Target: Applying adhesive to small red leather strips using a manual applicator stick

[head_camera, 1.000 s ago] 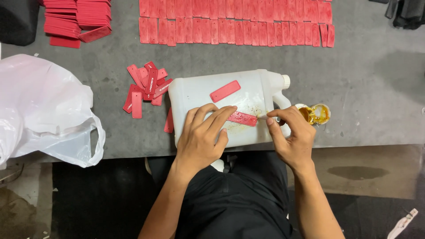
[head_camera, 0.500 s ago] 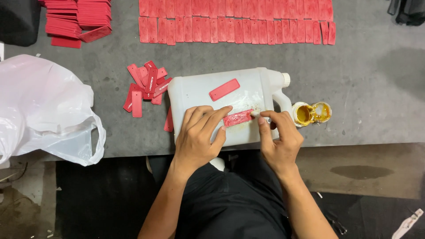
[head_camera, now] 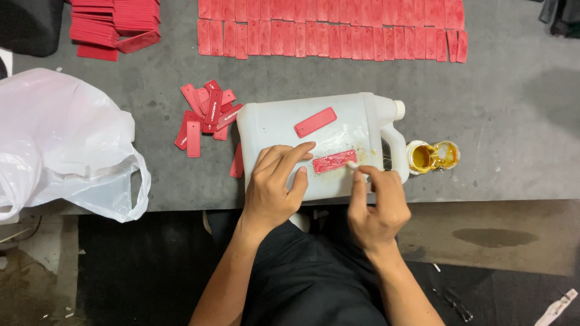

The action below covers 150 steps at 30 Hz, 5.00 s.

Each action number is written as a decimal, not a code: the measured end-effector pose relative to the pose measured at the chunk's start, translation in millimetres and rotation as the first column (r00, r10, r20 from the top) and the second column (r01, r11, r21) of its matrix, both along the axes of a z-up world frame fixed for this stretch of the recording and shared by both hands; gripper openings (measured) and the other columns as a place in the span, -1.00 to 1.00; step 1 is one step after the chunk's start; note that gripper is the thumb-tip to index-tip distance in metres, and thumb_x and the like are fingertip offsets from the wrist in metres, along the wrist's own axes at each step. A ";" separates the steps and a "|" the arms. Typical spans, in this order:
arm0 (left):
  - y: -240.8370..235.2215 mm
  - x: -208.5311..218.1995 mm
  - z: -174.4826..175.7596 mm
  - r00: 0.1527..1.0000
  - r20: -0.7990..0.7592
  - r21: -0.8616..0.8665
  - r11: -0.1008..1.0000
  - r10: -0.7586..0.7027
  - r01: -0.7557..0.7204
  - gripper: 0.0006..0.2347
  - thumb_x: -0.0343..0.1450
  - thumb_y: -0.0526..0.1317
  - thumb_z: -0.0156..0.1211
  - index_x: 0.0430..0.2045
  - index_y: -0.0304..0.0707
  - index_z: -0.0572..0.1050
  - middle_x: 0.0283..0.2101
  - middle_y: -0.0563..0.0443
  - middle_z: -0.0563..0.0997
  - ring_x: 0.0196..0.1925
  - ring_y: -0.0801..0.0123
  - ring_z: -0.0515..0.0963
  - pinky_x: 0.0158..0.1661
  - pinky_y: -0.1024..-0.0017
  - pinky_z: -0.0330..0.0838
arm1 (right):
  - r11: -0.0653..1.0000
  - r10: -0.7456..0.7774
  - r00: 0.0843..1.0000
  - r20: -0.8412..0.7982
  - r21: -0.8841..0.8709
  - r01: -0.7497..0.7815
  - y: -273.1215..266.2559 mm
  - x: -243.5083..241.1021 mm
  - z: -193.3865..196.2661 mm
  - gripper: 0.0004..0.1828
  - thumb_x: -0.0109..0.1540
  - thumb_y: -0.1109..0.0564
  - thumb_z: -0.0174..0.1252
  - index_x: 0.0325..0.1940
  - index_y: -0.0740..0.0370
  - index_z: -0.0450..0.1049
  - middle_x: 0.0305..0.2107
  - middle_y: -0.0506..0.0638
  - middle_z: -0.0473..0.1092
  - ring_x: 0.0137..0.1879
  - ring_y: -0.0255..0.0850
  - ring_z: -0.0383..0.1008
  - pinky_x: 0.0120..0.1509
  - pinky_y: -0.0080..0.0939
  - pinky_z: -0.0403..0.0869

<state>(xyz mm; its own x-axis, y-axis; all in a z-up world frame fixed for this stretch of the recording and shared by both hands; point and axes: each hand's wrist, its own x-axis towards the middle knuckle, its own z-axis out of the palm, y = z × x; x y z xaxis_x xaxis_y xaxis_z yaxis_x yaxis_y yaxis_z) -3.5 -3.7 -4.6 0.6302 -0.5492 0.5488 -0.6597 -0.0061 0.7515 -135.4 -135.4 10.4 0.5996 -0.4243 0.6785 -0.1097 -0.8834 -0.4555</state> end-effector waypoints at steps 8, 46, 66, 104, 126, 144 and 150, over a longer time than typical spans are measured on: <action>0.6 2.5 3.0 1.000 -0.007 0.038 0.999 -0.020 0.020 -0.67 0.39 -0.47 0.05 0.03 -0.36 0.57 -0.28 -0.12 0.69 -0.21 0.13 0.62 -0.01 0.15 0.49 | 0.991 0.119 0.993 -0.024 0.070 -0.117 19.0 15.3 9.5 -0.92 0.25 0.37 0.25 -0.19 0.36 0.61 -0.50 0.11 0.47 -0.47 0.01 0.42 -0.32 -0.09 0.45; 3.3 3.6 -1.3 0.998 -0.062 0.000 1.000 0.008 -0.008 -0.68 0.40 -0.48 0.02 0.03 -0.37 0.55 -0.28 -0.14 0.67 -0.19 0.10 0.63 -0.03 0.13 0.51 | 0.997 -0.024 0.995 -0.092 0.066 0.030 1.2 13.0 12.4 -0.96 0.34 0.32 0.24 -0.15 0.32 0.60 -0.50 0.05 0.43 -0.43 -0.09 0.39 -0.31 -0.13 0.40; 3.0 3.1 6.7 0.997 -0.074 0.035 0.999 -0.021 0.024 -0.69 0.44 -0.49 -0.07 0.02 -0.41 0.55 -0.27 -0.16 0.68 -0.17 0.09 0.64 0.01 0.12 0.48 | 0.994 0.109 0.993 0.044 -0.002 -0.109 40.8 15.5 0.4 -0.95 0.27 0.34 0.22 -0.22 0.36 0.59 -0.53 0.01 0.44 -0.49 -0.17 0.37 -0.30 -0.23 0.42; -9.1 -13.0 40.6 0.991 0.107 0.429 0.903 -0.080 0.027 -0.61 0.34 -0.35 0.28 0.09 -0.21 0.48 -0.21 0.12 0.60 -0.11 0.33 0.54 0.10 0.31 0.32 | 0.759 -0.203 0.972 0.118 0.646 0.080 -70.0 -102.7 -15.4 -0.90 0.35 0.26 0.16 -0.13 0.39 0.52 -0.39 0.03 0.41 -0.32 -0.30 0.28 -0.16 -0.35 0.25; -324.7 47.3 32.5 0.651 -0.414 0.091 0.683 -0.636 0.725 -0.53 0.27 -0.53 0.29 0.11 -0.37 0.50 -0.15 -0.26 0.65 -0.17 0.26 0.66 -0.02 0.34 0.61 | 0.548 -0.490 0.838 0.241 0.832 0.081 -257.8 -116.4 -99.5 -0.86 0.35 0.26 0.19 -0.02 0.38 0.53 -0.51 0.02 0.38 -0.29 -0.40 0.31 -0.12 -0.44 0.34; -612.8 179.0 -101.6 0.754 -0.300 0.279 0.702 -0.585 0.655 -0.48 0.20 -0.61 -0.12 -0.02 -0.22 0.57 -0.21 -0.01 0.66 -0.28 0.60 0.58 -0.15 0.68 0.48 | 0.480 -0.387 0.890 0.240 0.877 -0.028 -495.1 55.2 -146.9 -0.88 0.31 0.17 0.19 -0.11 0.22 0.56 -0.49 -0.02 0.41 -0.35 -0.41 0.35 -0.25 -0.44 0.29; -628.2 212.0 -116.0 0.753 -0.062 0.357 0.690 -0.655 0.630 -0.55 0.23 -0.60 0.00 -0.04 -0.25 0.56 -0.23 0.03 0.63 -0.18 0.36 0.60 -0.08 0.47 0.44 | 0.523 -0.282 0.899 0.335 0.839 -0.149 -517.7 112.5 -141.4 -0.88 0.34 0.20 0.14 -0.09 0.26 0.53 -0.47 -0.02 0.41 -0.29 -0.33 0.42 -0.06 -0.36 0.47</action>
<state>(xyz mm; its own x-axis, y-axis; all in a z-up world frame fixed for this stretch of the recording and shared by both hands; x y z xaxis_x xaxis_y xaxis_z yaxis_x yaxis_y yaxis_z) 208.5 -631.8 -120.7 0.0240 -0.9609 0.2760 -0.6443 0.1962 0.7392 -23.0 -653.1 -131.1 0.3224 -0.9368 0.1358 0.2206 -0.0651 -0.9732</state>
